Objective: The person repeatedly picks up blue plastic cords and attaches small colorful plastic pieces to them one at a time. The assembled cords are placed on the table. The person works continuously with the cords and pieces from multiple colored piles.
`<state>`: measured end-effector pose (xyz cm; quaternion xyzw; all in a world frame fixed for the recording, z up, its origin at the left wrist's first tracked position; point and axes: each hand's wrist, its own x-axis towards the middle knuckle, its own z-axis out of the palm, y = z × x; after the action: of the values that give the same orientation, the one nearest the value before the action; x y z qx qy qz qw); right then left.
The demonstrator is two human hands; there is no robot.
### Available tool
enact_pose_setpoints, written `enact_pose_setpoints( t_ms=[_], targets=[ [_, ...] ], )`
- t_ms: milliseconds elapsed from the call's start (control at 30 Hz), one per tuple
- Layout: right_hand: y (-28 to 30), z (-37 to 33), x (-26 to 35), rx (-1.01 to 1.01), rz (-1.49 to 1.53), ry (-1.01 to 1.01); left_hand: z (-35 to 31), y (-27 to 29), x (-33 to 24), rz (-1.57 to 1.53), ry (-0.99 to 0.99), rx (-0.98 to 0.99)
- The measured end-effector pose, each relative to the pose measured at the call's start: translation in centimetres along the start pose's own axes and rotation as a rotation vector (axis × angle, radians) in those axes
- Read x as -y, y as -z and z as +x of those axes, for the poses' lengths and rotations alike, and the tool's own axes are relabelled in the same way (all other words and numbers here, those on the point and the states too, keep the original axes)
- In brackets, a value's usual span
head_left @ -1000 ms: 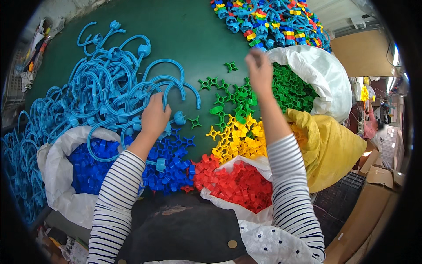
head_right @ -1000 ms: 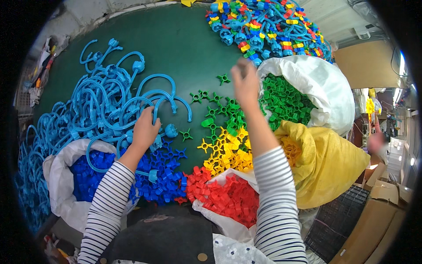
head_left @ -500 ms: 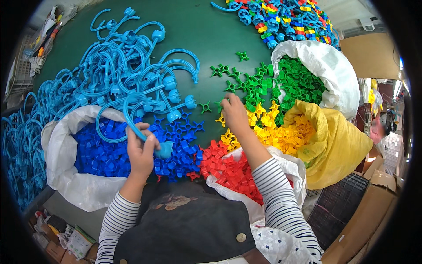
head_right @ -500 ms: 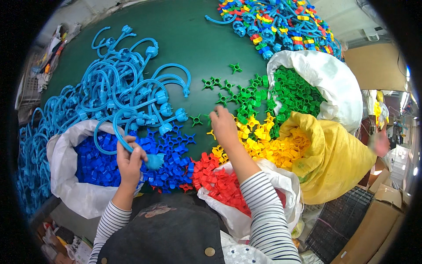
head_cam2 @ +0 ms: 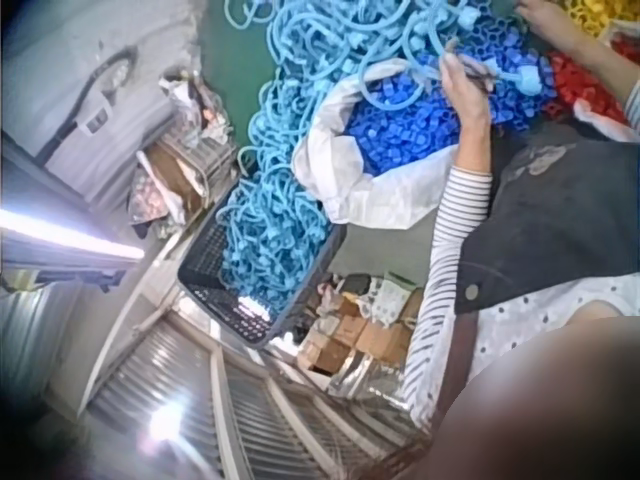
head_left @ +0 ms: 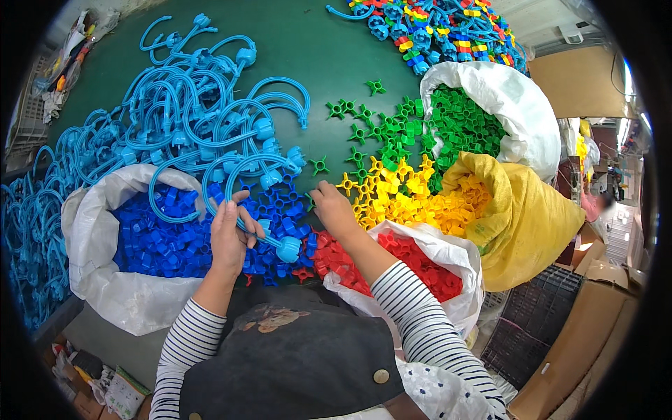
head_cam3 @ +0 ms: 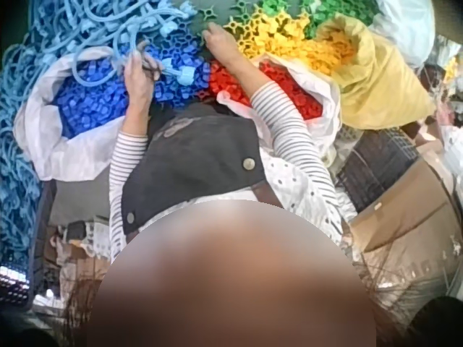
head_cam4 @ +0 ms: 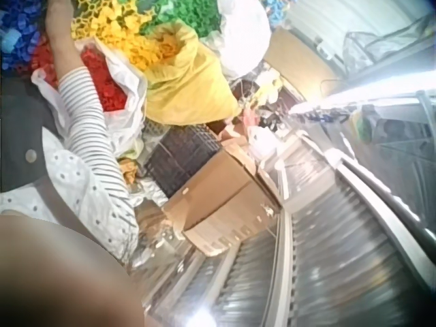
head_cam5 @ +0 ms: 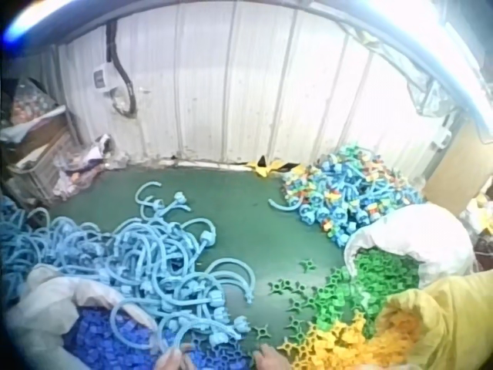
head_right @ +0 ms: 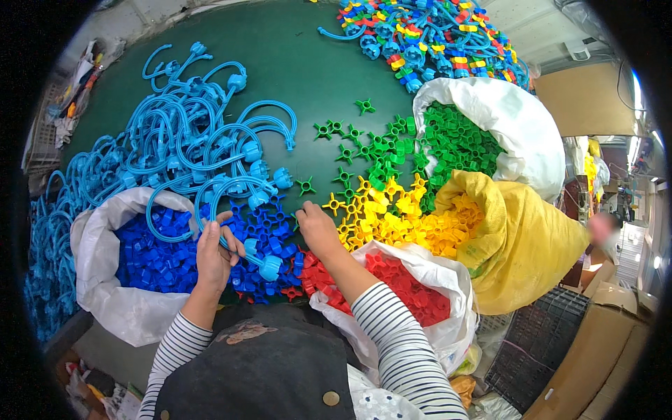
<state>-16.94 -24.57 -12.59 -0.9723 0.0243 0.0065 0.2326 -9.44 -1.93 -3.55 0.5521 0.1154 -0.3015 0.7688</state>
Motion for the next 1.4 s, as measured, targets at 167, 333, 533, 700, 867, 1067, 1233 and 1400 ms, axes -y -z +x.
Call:
enact_pose_setpoints(
  t_ms=[167,333,533,700,867,1067,1233,1400],
  targets=[
    [3.3,-0.7,-2.2,-0.344,-0.122,-0.201,-0.1,0.4,1.1,-0.069,0.074,-0.020],
    [4.3,0.0,-2.9,-0.084,-0.276,-0.203,0.4,0.1,3.6,-0.157,0.272,-0.117],
    [4.6,0.1,1.7,-0.419,0.288,-0.118,0.6,-0.9,4.2,-0.189,0.416,-0.219],
    [5.7,1.3,4.0,-0.458,0.256,-0.115,-0.5,-2.1,3.2,-0.071,0.542,0.068],
    [7.0,1.7,4.2,-0.232,0.543,-0.108,0.0,0.2,2.0,-0.295,0.616,0.086],
    [7.2,-1.7,-0.4,0.402,-0.032,-0.049,0.5,2.1,2.4,-0.489,0.620,0.080],
    [5.4,-4.1,-1.6,0.387,-0.111,0.101,0.2,1.6,3.3,-0.420,0.639,0.040],
    [6.5,-2.9,-0.8,-0.059,0.278,0.002,0.0,0.5,3.6,-0.402,0.595,-0.077]
  ],
)
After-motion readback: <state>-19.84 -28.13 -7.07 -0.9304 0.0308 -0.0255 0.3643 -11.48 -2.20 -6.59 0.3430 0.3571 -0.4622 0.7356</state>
